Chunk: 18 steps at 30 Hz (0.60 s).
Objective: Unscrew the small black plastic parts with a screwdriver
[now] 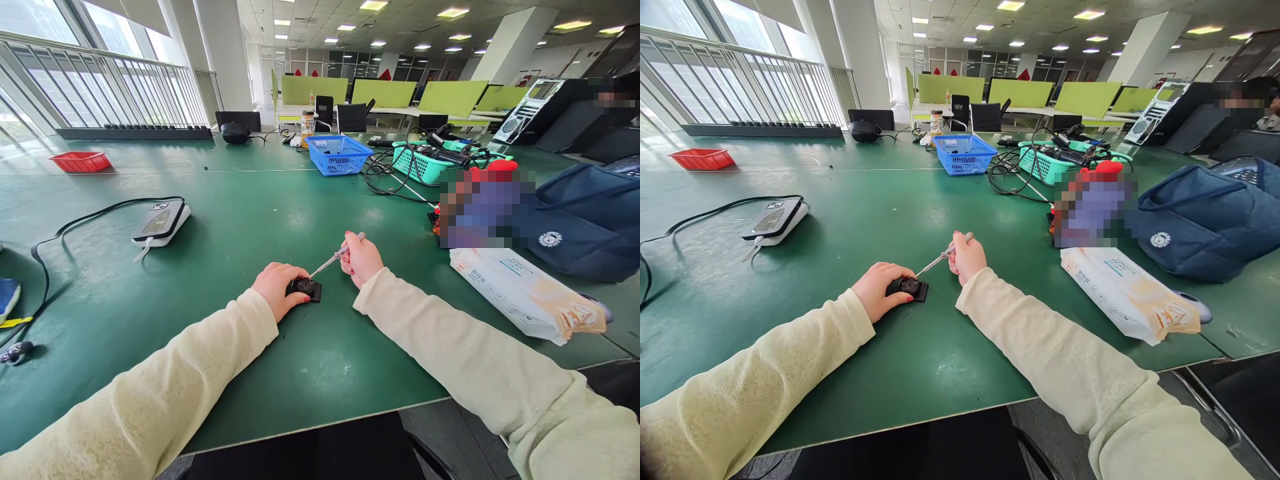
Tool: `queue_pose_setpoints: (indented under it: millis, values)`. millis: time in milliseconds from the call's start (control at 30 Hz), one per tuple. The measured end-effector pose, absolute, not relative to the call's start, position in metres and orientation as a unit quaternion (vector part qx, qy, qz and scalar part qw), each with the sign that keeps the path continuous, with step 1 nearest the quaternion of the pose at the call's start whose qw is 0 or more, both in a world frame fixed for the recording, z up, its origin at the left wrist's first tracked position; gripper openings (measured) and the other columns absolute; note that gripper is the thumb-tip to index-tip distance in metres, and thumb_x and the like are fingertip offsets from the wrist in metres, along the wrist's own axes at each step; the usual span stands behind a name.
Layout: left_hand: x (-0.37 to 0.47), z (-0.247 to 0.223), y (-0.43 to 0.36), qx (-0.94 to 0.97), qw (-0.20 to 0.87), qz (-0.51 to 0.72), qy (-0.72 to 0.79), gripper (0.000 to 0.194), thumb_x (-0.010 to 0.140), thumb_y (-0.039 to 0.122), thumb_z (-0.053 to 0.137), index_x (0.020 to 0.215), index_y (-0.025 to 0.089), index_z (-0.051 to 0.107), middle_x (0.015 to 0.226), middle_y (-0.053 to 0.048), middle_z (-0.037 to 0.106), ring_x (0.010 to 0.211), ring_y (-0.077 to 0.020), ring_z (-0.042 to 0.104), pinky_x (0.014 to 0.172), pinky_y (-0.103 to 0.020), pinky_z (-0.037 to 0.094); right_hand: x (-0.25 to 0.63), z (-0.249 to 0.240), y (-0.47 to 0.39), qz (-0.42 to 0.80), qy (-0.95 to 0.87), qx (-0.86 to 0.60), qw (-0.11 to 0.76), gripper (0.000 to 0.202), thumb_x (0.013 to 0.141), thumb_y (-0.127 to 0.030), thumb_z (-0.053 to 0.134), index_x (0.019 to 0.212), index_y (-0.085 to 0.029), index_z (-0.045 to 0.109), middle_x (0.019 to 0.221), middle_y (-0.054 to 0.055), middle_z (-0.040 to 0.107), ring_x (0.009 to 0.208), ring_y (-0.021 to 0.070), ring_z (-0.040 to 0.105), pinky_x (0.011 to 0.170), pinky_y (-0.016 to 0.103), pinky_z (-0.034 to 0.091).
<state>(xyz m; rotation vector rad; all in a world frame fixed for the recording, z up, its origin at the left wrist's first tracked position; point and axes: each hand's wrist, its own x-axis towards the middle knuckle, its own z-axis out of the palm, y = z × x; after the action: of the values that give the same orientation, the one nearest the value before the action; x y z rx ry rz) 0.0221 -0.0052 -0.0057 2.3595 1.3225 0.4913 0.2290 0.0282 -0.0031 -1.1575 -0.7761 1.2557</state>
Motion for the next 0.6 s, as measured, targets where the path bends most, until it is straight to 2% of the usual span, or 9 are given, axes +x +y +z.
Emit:
queue_pose_setpoints:
  millis: [367,600]
  values:
    - [0.0222,-0.0095,-0.0033,0.839,0.183,0.180,0.480,0.028,0.080,0.038,0.071,0.106,0.027,0.070,0.111,-0.005,0.072,0.115,-0.0309,0.058,0.106,-0.049,0.047,0.2296,-0.0013,0.0283,0.546,-0.332,-0.503,0.583,0.038,0.092,-0.030,0.057,0.061,-0.023,0.037,0.037,-0.008,0.038,0.028,0.0045,0.027,0.029,0.017,0.020]
    - [0.0233,-0.0133,-0.0003,0.836,0.169,0.177,0.491,0.031,0.077,0.038,0.075,0.106,0.027,0.070,0.110,-0.005,0.073,0.113,-0.0306,0.059,0.105,-0.049,0.048,0.2286,0.0002,0.0273,0.543,-0.330,-0.506,0.583,0.038,0.094,-0.023,0.051,0.058,-0.022,0.039,0.037,-0.007,0.039,0.028,0.0042,0.028,0.029,0.017,0.020]
